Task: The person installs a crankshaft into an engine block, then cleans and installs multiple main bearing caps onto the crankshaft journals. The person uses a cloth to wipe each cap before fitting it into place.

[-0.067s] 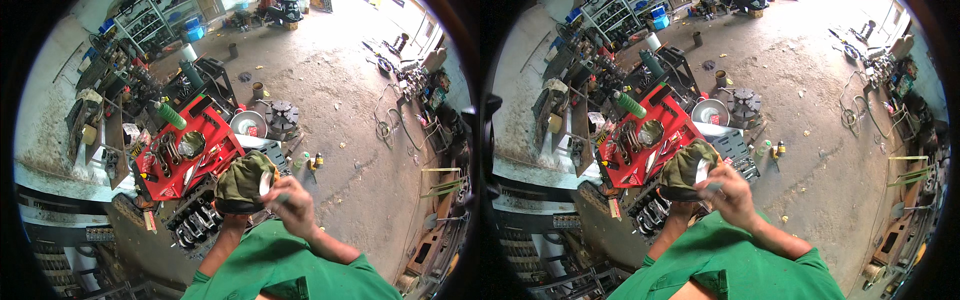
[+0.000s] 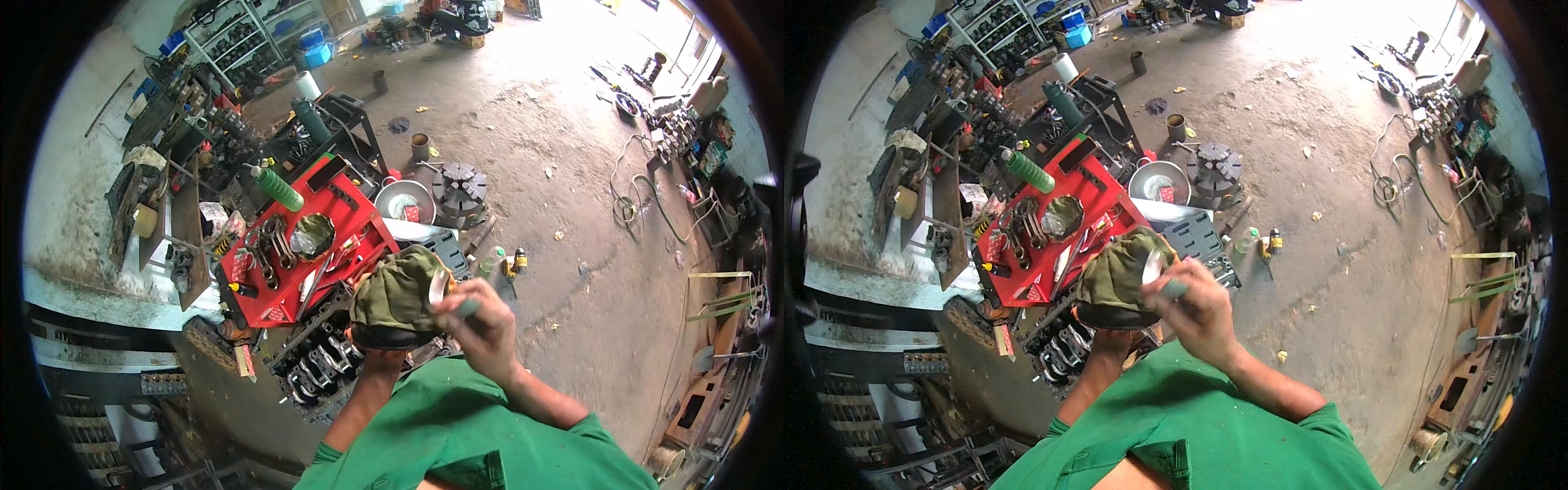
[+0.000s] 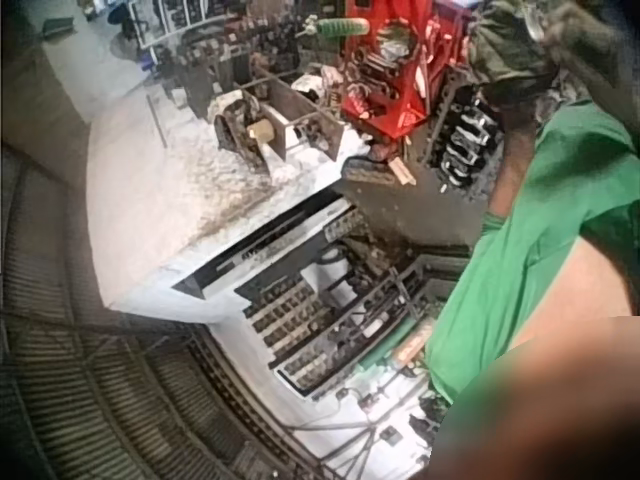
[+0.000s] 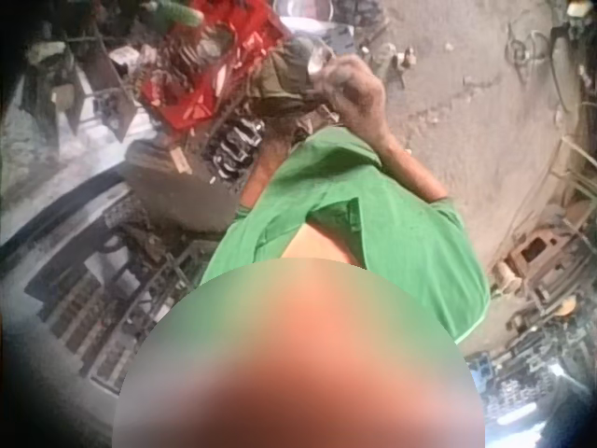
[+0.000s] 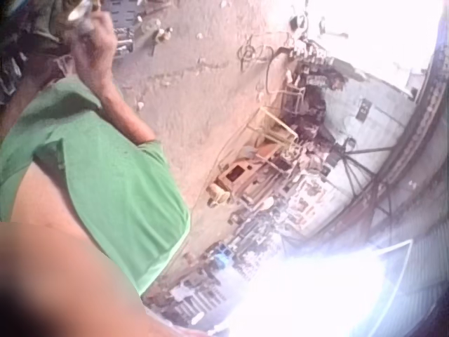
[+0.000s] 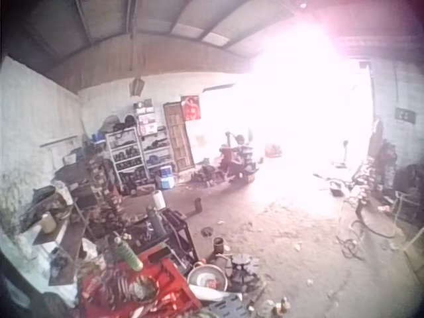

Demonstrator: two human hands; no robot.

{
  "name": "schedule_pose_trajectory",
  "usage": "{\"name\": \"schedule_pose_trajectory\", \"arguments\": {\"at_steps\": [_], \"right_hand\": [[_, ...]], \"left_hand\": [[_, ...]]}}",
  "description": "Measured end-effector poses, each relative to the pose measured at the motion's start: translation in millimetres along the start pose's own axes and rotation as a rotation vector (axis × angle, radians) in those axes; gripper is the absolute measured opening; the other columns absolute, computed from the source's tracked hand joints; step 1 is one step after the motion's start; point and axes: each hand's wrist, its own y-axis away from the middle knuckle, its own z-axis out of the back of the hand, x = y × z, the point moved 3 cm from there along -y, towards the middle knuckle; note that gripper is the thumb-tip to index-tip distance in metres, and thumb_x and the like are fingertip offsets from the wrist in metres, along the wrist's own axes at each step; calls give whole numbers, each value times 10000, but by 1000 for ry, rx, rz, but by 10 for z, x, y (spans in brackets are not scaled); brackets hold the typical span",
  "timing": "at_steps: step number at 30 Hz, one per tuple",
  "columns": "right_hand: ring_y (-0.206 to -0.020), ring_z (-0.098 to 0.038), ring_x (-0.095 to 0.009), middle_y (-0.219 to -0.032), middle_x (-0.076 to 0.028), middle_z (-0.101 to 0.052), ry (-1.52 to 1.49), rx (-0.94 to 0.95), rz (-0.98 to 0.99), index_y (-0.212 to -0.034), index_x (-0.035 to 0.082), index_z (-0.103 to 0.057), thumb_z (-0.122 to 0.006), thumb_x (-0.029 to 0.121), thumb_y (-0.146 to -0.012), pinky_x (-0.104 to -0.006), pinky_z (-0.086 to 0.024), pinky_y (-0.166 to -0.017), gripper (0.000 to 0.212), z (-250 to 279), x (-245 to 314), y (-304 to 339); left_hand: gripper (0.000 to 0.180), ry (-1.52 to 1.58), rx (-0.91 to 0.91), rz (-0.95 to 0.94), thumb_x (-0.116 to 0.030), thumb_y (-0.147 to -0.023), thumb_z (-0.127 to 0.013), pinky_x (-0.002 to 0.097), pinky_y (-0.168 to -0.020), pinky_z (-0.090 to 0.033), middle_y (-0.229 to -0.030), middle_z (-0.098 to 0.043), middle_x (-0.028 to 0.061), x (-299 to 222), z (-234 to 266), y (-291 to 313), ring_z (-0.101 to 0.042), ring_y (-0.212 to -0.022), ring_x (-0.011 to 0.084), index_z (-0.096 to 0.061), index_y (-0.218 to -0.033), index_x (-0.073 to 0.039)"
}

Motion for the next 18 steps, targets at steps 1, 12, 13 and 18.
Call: {"name": "schedule_pose_trajectory", "arguments": {"at_steps": [1, 12, 13, 18], "right_hand": [[-855, -605, -157, -941, -73, -626, 3, -76, -35, -989, 49, -697, -768, 12, -805, -271, -489, -752, 200, -18, -50, -42], [-947, -622, -101, -1045, -68, -698, -337, 274, -354, -1247, -17, -640, -575, 150, -1021, -272, -506, -849, 289, -219, -105, 43], [-930, -614, -92, -1051, -61, -700, -369, 266, -368, -1249, -15, -637, -570, 174, -1027, -270, -506, -834, 299, -198, -124, 39], [-1040, -571, -109, -1146, -52, -660, -682, 314, -603, -1310, -23, -590, -354, 442, -1085, -294, -464, -902, 568, -217, -296, 168]], "left_hand": [[743, 20, 65, 0, -573, -949, -541, 488, -1132, -365, -1457, -494, 131, 38, -121, -4, -498, -1308, 311, -385, -1492, -91], [766, -832, -31, -123, -295, -765, -867, 307, -878, -532, -1128, -657, 76, -296, -842, 71, -646, -1004, 147, -458, -1347, -9], [831, -921, -24, -165, -246, -709, -916, 314, -908, -522, -1159, -649, 81, -320, -897, 60, -635, -1037, 143, -457, -1360, -8], [674, -1229, -37, 11, -196, -738, -880, 324, -914, -511, -1133, -659, 105, -473, -1212, 18, -639, -1028, 161, -521, -1277, -8]]}}
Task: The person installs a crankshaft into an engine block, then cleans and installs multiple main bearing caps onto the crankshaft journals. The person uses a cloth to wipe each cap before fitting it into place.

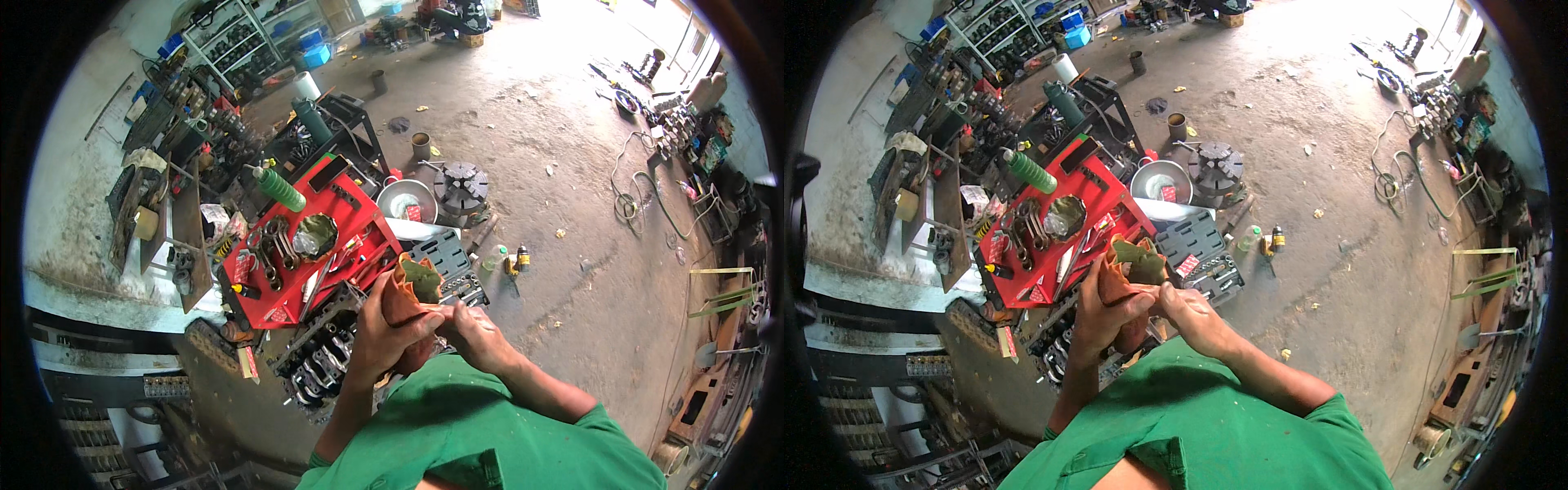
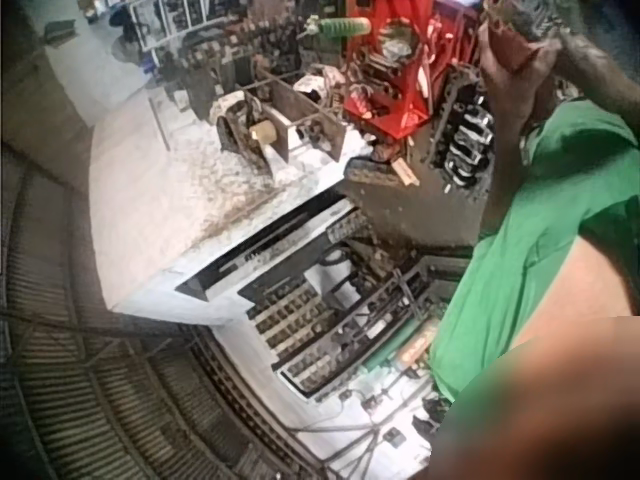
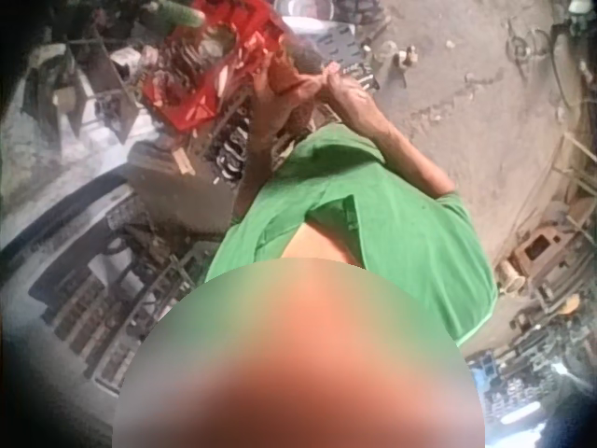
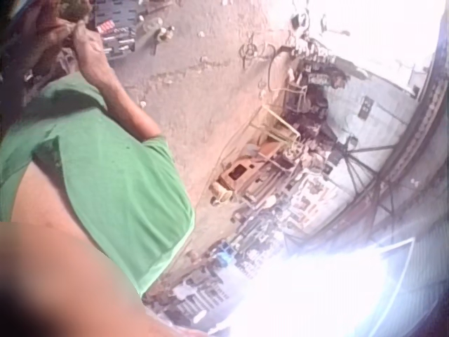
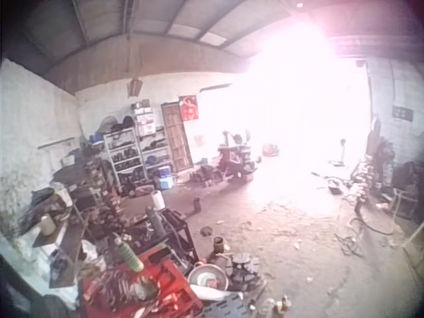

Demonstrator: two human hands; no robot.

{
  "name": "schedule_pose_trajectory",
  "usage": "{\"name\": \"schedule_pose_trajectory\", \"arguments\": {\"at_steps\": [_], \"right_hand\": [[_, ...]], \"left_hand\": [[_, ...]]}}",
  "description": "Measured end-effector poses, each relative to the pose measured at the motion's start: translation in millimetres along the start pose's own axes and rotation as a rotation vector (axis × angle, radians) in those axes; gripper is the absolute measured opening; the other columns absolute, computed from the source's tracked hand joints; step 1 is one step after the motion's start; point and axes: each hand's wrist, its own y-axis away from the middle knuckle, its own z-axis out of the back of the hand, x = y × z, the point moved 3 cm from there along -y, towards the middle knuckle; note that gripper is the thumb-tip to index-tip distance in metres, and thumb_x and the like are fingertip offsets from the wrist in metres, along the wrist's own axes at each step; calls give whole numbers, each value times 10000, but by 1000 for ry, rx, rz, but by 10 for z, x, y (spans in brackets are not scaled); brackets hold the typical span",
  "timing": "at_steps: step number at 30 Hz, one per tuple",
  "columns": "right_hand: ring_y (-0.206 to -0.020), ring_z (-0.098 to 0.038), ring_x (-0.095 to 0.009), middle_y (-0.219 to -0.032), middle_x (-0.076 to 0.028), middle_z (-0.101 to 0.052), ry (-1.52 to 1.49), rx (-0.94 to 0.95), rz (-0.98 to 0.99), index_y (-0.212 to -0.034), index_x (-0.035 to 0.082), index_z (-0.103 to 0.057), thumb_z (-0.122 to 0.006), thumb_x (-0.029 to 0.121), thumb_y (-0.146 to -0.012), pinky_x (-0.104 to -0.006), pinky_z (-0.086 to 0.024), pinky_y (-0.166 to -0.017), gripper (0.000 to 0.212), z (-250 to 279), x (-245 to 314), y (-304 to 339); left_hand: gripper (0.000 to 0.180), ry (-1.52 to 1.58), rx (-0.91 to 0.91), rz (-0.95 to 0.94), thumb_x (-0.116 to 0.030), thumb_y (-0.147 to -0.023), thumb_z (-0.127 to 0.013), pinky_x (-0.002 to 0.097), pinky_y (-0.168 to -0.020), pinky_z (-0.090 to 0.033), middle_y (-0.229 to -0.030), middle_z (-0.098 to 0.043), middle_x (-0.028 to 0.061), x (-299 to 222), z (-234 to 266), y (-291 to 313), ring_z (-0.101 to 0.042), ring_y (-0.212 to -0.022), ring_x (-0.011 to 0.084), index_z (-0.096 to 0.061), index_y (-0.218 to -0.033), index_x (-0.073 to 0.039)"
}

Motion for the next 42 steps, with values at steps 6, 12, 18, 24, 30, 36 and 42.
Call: {"name": "schedule_pose_trajectory", "arguments": {"at_steps": [6, 12, 18, 24, 30, 36, 42], "right_hand": [[-964, -528, -100, -1170, -63, -619, 44, 67, 172, -1370, -59, -521, -448, 565, -1017, -257, -428, -835, 721, -3, -128, 58], [-912, -584, -113, -1059, -32, -620, -388, -183, 0, -1250, -14, -572, -541, 423, -1024, -257, -458, -844, 493, -55, -266, -91], [-1034, -632, -215, -1153, -101, -647, -654, -226, -178, -1171, 30, -595, -540, 368, -1028, -379, -489, -933, 371, 91, -437, -358], [-1001, -633, -234, -1103, -127, -628, -11, -339, 232, -1079, -2, -612, -526, 256, -1045, -371, -526, -854, 274, 589, -329, -479], [-1006, -601, -144, -1090, -56, -602, 373, -971, 4, -1092, 15, -614, -500, 204, -1061, -313, -514, -882, 223, 1270, -634, -625], [-674, -455, -54, -842, 17, -533, 312, -1140, 159, -994, 59, -595, -522, 236, -1057, -214, -406, -608, 201, 1606, -751, -334], [-685, -453, -40, -806, 37, -561, 367, -1127, 6, -978, 42, -639, -544, 218, -1043, -214, -367, -601, 210, 2232, -659, 106]], "left_hand": [[470, 3, 0, -65, -252, -794, -838, 340, -911, -511, -1073, -679, 137, 65, -42, 4, -652, -1009, 169, -578, -1102, -10], [270, 181, -308, -185, -223, -1004, -561, 332, -843, -521, -1100, -616, 126, 631, -204, -47, -625, -937, 173, -496, -1175, -25], [338, 588, -576, 42, -271, -1047, -497, 304, -828, -515, -1163, -589, 68, 1169, -1, -177, -615, -913, 137, -504, -1265, -14], [286, 194, -535, 395, -334, -1001, -603, 271, -663, -497, -871, -632, 19, 1834, 346, -532, -604, -732, 114, -570, -1127, -80], [482, -38, -131, 56, -421, -1054, -418, 332, -825, -545, -1189, -642, 142, 1614, -868, -440, -670, -991, 202, -588, -1256, -18], [240, -272, 256, -88, -208, -967, -625, 380, -892, -549, -1092, -707, 158, 1642, -399, -539, -689, -1025, 287, -693, -1116, -33], [504, -1238, -386, -206, -53, -780, -717, 409, -909, -507, -1152, -562, 143, 2172, 1840, -2592, -566, -1108, 313, -566, -1257, -109]]}}
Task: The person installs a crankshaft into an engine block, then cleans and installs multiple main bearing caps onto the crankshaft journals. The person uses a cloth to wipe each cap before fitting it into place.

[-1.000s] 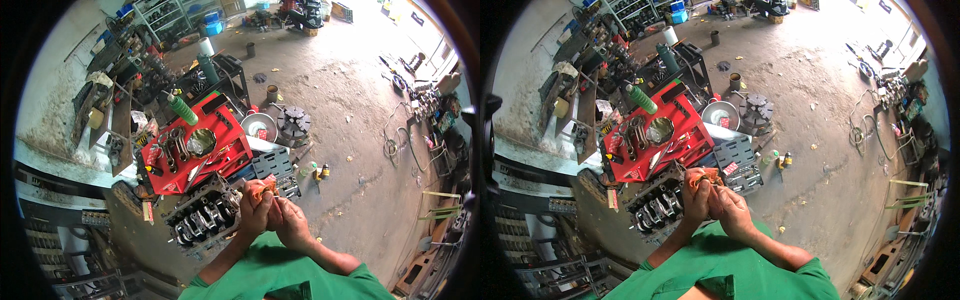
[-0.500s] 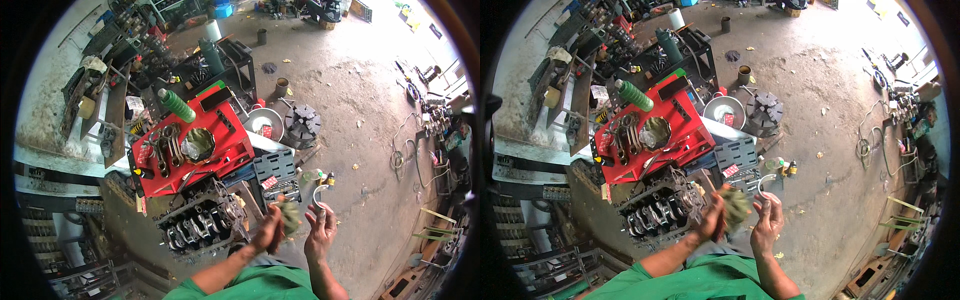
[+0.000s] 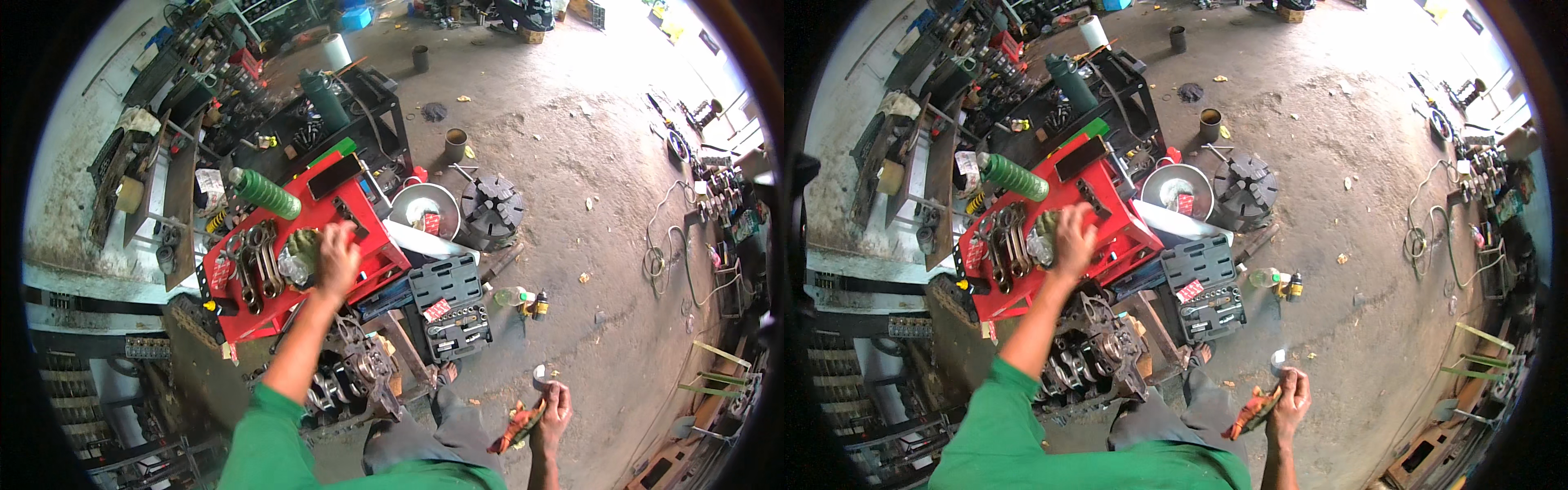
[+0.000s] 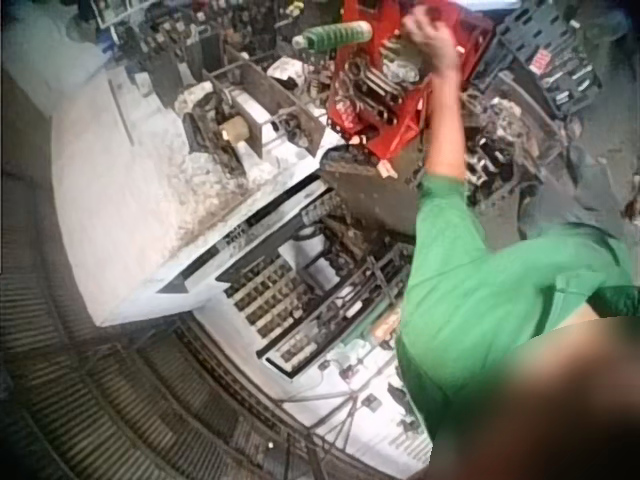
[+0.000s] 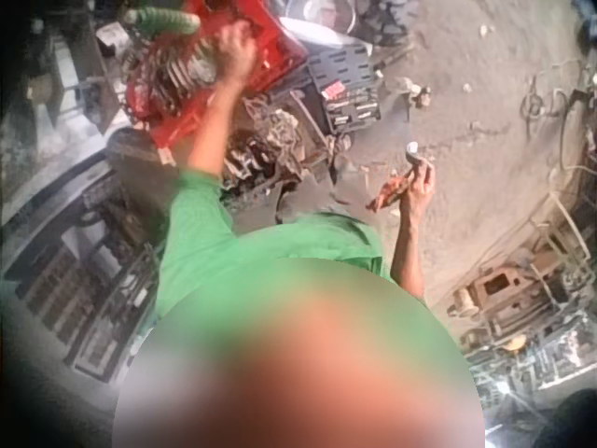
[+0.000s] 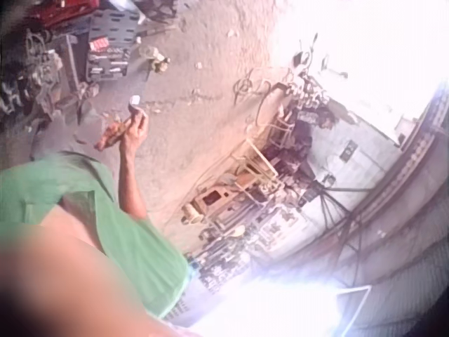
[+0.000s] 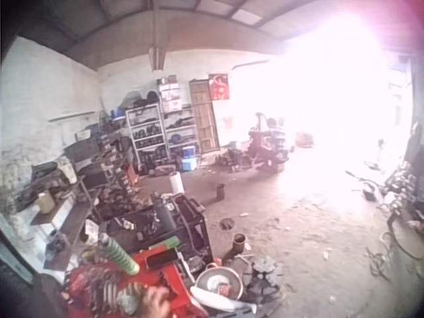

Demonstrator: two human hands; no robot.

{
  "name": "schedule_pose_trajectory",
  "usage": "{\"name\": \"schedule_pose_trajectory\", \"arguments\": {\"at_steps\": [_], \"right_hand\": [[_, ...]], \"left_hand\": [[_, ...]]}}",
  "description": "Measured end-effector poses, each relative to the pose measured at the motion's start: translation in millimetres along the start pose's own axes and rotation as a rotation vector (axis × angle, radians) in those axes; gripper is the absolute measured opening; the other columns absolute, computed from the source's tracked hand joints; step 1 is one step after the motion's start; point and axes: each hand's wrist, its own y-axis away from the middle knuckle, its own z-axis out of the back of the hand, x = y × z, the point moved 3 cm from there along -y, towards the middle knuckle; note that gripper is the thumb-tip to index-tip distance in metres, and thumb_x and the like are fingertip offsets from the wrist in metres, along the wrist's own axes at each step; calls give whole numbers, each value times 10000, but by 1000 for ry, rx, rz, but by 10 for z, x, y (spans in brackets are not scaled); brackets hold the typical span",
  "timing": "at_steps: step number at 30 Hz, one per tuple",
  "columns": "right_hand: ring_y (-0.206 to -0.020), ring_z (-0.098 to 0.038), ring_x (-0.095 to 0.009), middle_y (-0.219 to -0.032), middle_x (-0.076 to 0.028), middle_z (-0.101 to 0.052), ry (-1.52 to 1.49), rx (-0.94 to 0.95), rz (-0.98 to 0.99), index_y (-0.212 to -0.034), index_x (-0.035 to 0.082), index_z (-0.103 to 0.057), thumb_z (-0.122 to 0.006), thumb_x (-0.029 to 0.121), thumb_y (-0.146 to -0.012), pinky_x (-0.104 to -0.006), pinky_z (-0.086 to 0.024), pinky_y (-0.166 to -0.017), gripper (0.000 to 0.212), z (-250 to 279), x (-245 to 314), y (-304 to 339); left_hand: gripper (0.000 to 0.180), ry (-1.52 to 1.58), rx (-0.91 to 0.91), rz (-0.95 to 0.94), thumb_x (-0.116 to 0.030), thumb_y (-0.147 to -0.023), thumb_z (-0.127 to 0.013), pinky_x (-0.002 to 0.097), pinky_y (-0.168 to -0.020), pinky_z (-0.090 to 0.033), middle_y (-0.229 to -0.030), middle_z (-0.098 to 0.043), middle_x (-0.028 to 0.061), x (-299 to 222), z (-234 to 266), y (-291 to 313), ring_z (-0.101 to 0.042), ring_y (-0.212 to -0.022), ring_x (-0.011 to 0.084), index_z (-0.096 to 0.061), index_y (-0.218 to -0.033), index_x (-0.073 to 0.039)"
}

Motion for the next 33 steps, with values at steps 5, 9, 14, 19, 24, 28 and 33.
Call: {"name": "schedule_pose_trajectory", "arguments": {"at_steps": [5, 9, 14, 19, 24, 28, 33], "right_hand": [[-718, -482, -57, -856, 17, -610, 244, -97, -19, -1018, 16, -706, -604, 155, -997, -229, -391, -650, 173, 603, -200, 123], [-856, -575, -96, -925, -27, -673, 284, -105, -83, -1043, -28, -713, -636, 152, -978, -257, -454, -773, 207, 865, -378, 259], [-879, -606, -117, -943, -54, -681, 213, -84, -1, -1022, -39, -718, -638, 127, -965, -265, -468, -805, 193, 863, -259, 321], [-835, -582, -125, -912, -43, -638, 254, 39, 106, -1020, -20, -684, -582, 163, -996, -299, -473, -759, 211, 571, 379, 294], [-787, -542, -130, -964, -33, -533, 33, 75, 316, -1155, 24, -588, -520, 189, -1015, -295, -461, -682, 227, 109, 1193, 567], [-772, -513, -81, -912, -7, -567, -470, 47, 292, -1095, 76, -588, -485, 261, -1064, -236, -435, -683, 214, -403, 1616, 1101], [-725, -514, -78, -816, -12, -547, -754, 99, 355, -1066, 71, -562, -489, 253, -1068, -227, -439, -649, 196, -759, 1990, 1828]], "left_hand": [[348, -506, 213, -782, -138, -887, -539, 402, -1017, -444, -1178, -558, 95, 759, -461, -712, -511, -1196, 270, -621, -1225, -122], [155, -532, 557, -800, -144, -867, -602, 386, -958, -481, -1005, -623, 53, 798, -636, -937, -616, -1058, 246, -619, -1020, -125], [407, 24, 404, -231, -143, -819, -754, 427, -899, -514, -1093, -638, 151, 548, 75, -734, -631, -1038, 343, -611, -1182, -27], [412, 1189, 207, 322, -273, -1005, -588, 375, -864, -497, -1111, -635, 112, -347, 1328, 292, -628, -1005, 249, -542, -1317, -9], [520, 2303, 165, 596, -374, -1080, -371, 322, -724, -473, -994, -510, 72, -1514, 1836, 1322, -495, -879, 185, -401, -1474, -35], [540, 2352, 230, 594, -433, -1067, -402, 299, -612, -486, -928, -516, 83, -1920, 1984, 1825, -502, -771, 164, -466, -1391, -6], [548, 2163, 608, 522, -436, -1069, -390, 321, -812, -533, -1126, -573, 99, -2191, 2298, 2280, -598, -982, 192, -439, -1407, -8]]}}
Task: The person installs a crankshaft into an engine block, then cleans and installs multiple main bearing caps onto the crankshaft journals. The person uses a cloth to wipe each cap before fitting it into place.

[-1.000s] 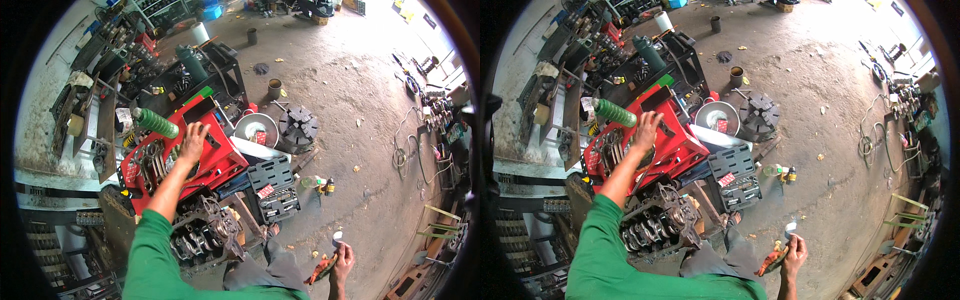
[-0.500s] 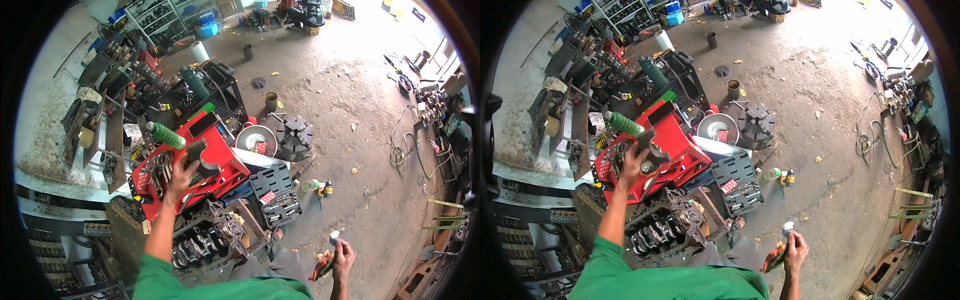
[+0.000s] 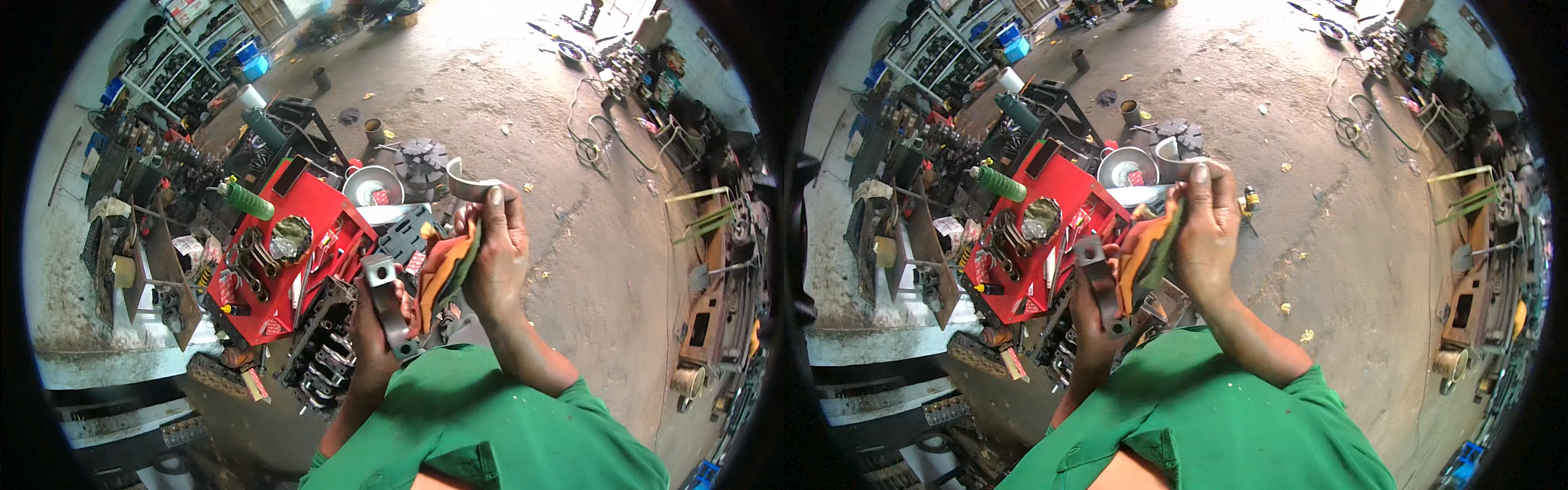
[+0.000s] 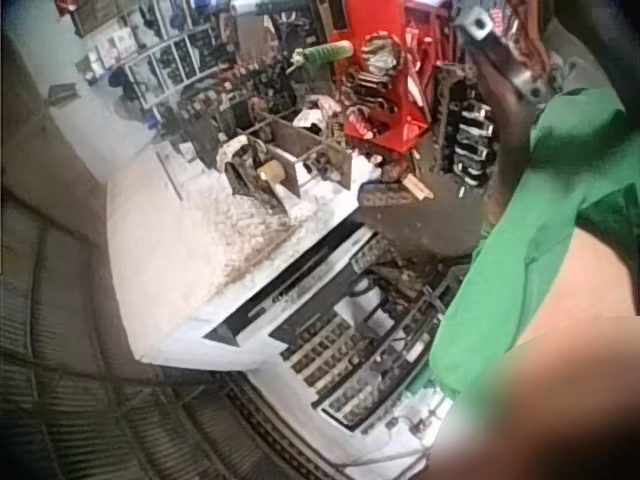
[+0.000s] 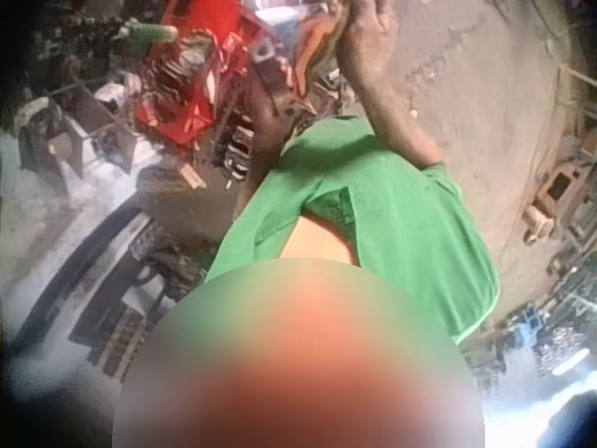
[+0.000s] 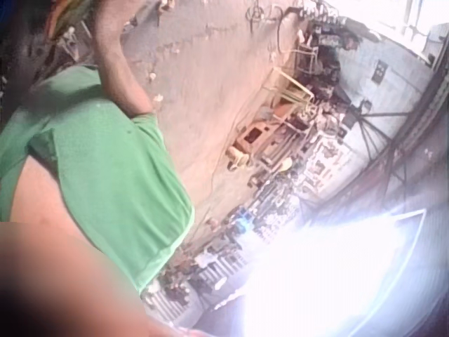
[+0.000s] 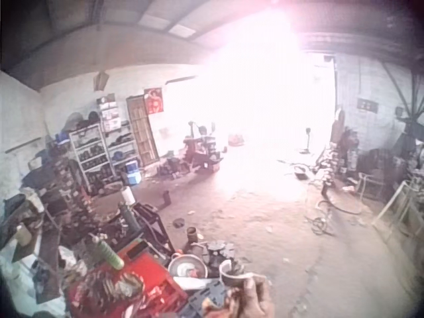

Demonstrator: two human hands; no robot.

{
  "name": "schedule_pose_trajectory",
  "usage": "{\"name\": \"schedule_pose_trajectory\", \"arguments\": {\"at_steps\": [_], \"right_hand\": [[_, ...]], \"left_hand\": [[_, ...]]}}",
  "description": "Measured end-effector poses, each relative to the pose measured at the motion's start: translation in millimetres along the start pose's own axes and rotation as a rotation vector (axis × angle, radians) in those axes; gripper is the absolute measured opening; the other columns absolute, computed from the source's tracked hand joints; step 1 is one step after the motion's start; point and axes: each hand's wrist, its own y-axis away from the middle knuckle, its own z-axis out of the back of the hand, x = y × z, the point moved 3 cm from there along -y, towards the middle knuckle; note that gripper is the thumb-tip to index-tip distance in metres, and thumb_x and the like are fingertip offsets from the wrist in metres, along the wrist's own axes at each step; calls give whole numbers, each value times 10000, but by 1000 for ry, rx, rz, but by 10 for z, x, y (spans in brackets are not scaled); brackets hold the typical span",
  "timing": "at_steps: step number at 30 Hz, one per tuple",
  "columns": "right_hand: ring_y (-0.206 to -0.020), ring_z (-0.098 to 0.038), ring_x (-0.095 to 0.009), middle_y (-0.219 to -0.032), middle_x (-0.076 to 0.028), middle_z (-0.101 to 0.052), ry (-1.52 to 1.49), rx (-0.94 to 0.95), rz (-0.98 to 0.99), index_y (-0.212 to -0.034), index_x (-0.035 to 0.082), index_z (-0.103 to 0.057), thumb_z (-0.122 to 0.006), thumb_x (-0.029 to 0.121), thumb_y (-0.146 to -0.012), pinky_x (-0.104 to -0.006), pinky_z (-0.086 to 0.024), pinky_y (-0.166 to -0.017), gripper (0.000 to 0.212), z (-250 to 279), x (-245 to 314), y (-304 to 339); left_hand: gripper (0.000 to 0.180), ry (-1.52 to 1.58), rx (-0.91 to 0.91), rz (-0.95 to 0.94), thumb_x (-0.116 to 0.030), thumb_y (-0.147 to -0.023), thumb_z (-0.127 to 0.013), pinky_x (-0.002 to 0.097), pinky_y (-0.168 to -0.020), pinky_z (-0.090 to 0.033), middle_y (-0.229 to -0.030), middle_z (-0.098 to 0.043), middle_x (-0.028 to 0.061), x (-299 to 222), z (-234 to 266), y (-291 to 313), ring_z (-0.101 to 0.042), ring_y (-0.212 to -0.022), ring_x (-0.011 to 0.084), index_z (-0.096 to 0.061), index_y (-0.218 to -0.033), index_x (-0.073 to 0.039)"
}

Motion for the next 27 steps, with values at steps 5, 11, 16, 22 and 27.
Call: {"name": "schedule_pose_trajectory", "arguments": {"at_steps": [5, 11, 16, 22, 27], "right_hand": [[-777, -534, -122, -933, -79, -571, 258, -2, 402, -1087, 23, -550, -469, 175, -1066, -279, -458, -701, 174, -278, 69, 700], [-933, -518, -300, -1009, -145, -497, 760, 244, 939, -1059, 37, -618, -683, 45, -875, -395, -456, -787, 195, -139, -19, 1123], [-958, -534, -287, -1032, -103, -516, 978, 444, 1035, -1029, 128, -649, -783, 157, -758, -415, -450, -807, 304, -22, -4, 1346], [-991, -562, -239, -1035, -38, -549, 1132, 617, 1112, -1024, 195, -660, -731, 257, -749, -416, -393, -877, 290, 80, 53, 1591], [-928, -559, -229, -1023, -47, -563, 1233, 682, 1211, -1050, 153, -666, -663, 273, -762, -395, -384, -827, 312, 8, 28, 1628]], "left_hand": [[493, -629, -156, -224, -440, -1023, -502, 273, -749, -539, -1161, -633, 75, 172, -119, 603, -646, -909, 149, -540, -1301, -35], [458, -196, -102, 1, -332, -1029, -516, 281, -795, -536, -1156, -598, 52, 282, -16, 864, -632, -942, 135, -470, -1362, -20], [379, -299, -42, 39, -365, -1059, -443, 275, -736, -524, -1010, -627, 32, 211, -91, 1054, -635, -885, 121, -529, -1237, -42], [246, -238, -123, 192, -243, -1010, -457, 283, -743, -505, -997, -624, 43, 214, -35, 1073, -625, -880, 121, -556, -1081, -30], [251, -267, -165, 177, -209, -1013, -455, 264, -787, -492, -995, -612, 54, 267, -37, 1114, -616, -928, 115, -547, -1133, -8]]}}
